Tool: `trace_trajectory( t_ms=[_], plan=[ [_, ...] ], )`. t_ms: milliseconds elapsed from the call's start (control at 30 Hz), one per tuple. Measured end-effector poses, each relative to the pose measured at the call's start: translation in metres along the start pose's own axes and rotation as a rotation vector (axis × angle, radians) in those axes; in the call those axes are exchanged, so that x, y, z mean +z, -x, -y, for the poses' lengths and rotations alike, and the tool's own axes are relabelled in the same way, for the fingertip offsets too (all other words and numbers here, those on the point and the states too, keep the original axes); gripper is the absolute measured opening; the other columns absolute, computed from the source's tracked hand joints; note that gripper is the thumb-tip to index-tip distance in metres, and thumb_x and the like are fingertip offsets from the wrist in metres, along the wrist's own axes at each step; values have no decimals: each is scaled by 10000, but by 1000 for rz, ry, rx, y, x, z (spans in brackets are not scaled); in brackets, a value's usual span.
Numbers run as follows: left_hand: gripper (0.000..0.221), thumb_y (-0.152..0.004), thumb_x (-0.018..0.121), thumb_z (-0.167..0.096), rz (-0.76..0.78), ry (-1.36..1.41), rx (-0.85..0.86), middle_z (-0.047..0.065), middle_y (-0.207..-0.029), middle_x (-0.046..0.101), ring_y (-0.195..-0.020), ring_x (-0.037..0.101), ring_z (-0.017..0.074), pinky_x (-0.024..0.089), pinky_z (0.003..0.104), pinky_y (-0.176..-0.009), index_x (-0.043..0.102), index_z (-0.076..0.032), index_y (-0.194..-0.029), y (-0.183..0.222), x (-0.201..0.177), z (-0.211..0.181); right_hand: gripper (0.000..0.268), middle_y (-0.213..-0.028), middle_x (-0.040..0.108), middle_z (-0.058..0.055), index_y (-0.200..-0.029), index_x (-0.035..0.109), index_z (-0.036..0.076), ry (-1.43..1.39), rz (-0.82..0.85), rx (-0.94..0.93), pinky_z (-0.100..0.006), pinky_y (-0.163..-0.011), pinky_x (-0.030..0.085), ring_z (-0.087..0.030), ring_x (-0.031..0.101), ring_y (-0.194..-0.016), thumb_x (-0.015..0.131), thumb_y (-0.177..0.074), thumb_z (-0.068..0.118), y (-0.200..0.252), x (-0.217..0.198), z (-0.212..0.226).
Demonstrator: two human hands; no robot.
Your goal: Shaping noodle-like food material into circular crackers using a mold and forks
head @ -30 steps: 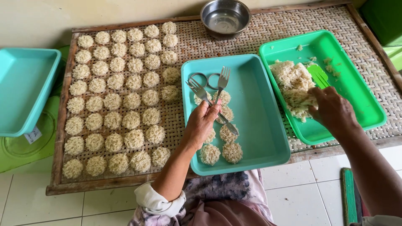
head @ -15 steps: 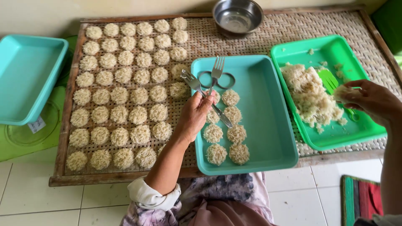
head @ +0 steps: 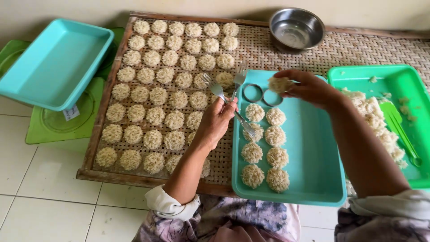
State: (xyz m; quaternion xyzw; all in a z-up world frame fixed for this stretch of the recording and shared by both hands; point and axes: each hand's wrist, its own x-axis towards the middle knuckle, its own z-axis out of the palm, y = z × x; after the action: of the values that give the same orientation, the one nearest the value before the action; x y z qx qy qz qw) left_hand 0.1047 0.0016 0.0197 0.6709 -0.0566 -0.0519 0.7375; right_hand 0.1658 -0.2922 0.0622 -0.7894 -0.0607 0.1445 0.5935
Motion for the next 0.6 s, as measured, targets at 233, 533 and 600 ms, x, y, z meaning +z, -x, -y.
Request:
trace_trajectory(
  t_ms=[233, 533, 600],
  plan=[
    [317, -1041, 588, -295, 11, 0, -27, 164, -956, 684, -1042, 695, 305, 567, 570, -953, 660, 6, -1107, -5, -9, -1, 469, -1250, 681, -194, -1383, 705, 255, 912, 24, -77, -439, -911, 576, -354, 720, -1084, 618, -973, 43, -70, 44, -17],
    [317, -1031, 583, -278, 16, -30, -28, 173, -958, 707, -1097, 685, 319, 575, 564, -948, 654, 21, -1104, -3, -6, -8, 112, -938, 709, -159, -1039, 684, 22, 954, -91, -300, -362, -679, 640, -323, 741, -815, 699, -957, -53, -78, 45, -48],
    [299, -1021, 593, -277, 13, -44, -24, 168, -950, 722, -1084, 703, 332, 590, 542, -931, 669, 6, -1077, -3, -5, -6, 94, -908, 711, -128, -1027, 702, 41, 881, -105, -264, -351, -637, 628, -292, 747, -802, 713, -962, -26, -78, 44, -62]
  ],
)
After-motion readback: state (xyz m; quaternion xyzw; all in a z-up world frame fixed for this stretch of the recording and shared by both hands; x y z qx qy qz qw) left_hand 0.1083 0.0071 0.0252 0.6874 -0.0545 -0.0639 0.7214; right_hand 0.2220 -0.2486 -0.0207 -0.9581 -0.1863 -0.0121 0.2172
